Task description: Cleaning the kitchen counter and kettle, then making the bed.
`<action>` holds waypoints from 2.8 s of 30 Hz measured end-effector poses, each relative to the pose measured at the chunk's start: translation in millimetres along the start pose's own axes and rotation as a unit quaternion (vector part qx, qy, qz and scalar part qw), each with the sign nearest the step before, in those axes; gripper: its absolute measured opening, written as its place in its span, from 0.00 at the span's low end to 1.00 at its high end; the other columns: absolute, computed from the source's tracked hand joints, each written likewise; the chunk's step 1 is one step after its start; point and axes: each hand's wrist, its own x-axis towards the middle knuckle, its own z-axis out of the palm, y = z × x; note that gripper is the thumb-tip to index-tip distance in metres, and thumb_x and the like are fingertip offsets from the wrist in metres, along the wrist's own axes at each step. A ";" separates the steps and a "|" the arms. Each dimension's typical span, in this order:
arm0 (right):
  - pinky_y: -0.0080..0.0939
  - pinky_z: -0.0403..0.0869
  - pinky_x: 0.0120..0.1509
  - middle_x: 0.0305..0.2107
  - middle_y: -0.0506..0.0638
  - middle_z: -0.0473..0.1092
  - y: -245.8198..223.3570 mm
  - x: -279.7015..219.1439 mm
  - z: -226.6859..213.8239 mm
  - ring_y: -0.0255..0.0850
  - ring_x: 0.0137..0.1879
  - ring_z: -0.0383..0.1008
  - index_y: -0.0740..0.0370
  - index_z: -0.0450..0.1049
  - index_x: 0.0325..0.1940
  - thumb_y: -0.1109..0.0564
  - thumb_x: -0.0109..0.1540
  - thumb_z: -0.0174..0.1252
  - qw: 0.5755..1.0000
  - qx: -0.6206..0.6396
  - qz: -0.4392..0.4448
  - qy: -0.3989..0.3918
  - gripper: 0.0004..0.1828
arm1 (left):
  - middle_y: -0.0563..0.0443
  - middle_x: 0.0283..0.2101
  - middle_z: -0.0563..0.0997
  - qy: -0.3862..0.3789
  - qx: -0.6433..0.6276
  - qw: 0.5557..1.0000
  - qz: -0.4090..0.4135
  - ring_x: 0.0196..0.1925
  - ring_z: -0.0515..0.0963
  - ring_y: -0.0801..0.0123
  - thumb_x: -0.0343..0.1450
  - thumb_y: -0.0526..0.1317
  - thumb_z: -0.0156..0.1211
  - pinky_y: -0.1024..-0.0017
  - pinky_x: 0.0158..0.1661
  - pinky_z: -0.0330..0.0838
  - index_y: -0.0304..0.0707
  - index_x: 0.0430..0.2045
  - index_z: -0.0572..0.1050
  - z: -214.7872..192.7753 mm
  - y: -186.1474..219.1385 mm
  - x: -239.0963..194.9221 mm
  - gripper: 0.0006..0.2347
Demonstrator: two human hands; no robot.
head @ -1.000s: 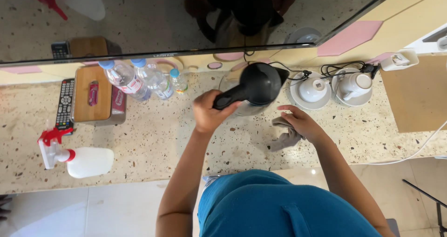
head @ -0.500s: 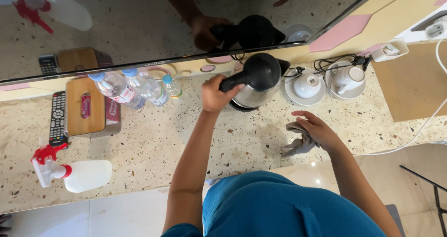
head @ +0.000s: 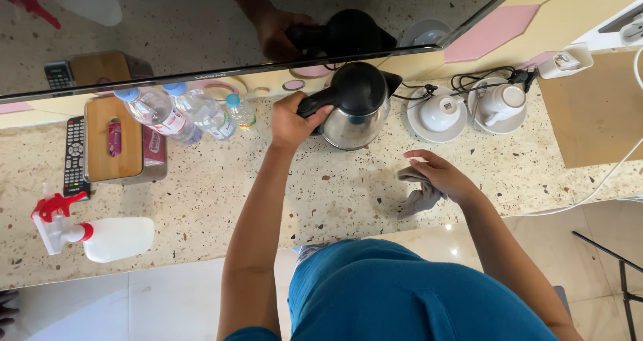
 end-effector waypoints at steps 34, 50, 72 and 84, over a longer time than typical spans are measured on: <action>0.37 0.65 0.71 0.59 0.56 0.73 -93.9 113.6 7.4 0.42 0.66 0.69 0.67 0.70 0.66 0.44 0.75 0.39 0.938 -0.046 -0.336 0.074 0.28 | 0.47 0.45 0.83 0.046 -0.325 0.766 -0.553 0.44 0.81 0.65 0.72 0.56 0.59 0.66 0.47 0.77 0.34 0.48 0.79 117.7 -151.4 -61.9 0.23; 0.38 0.71 0.60 0.50 0.55 0.74 -55.8 113.5 -28.6 0.41 0.54 0.73 0.68 0.72 0.62 0.38 0.72 0.40 0.984 0.042 -0.126 0.119 0.32 | 0.44 0.48 0.84 0.003 -0.238 0.801 -0.550 0.50 0.79 0.64 0.69 0.62 0.58 0.66 0.53 0.71 0.32 0.49 0.80 122.3 -74.3 -98.6 0.29; 0.36 0.71 0.52 0.44 0.50 0.69 -6.3 62.2 -39.1 0.37 0.47 0.68 0.62 0.70 0.60 0.36 0.72 0.40 0.964 0.160 -0.178 0.114 0.30 | 0.45 0.52 0.81 0.047 -0.219 0.788 -0.573 0.54 0.79 0.60 0.69 0.62 0.60 0.64 0.55 0.71 0.36 0.54 0.76 119.9 -57.4 -99.1 0.29; 0.34 0.73 0.37 0.43 0.47 0.66 -40.4 -64.6 46.4 0.32 0.41 0.72 0.54 0.62 0.60 0.67 0.56 0.62 0.963 0.039 -0.218 -0.151 0.31 | 0.40 0.61 0.72 -0.128 -0.278 0.920 -0.246 0.67 0.69 0.57 0.70 0.42 0.70 0.57 0.63 0.67 0.38 0.67 0.58 22.1 133.8 -184.5 0.32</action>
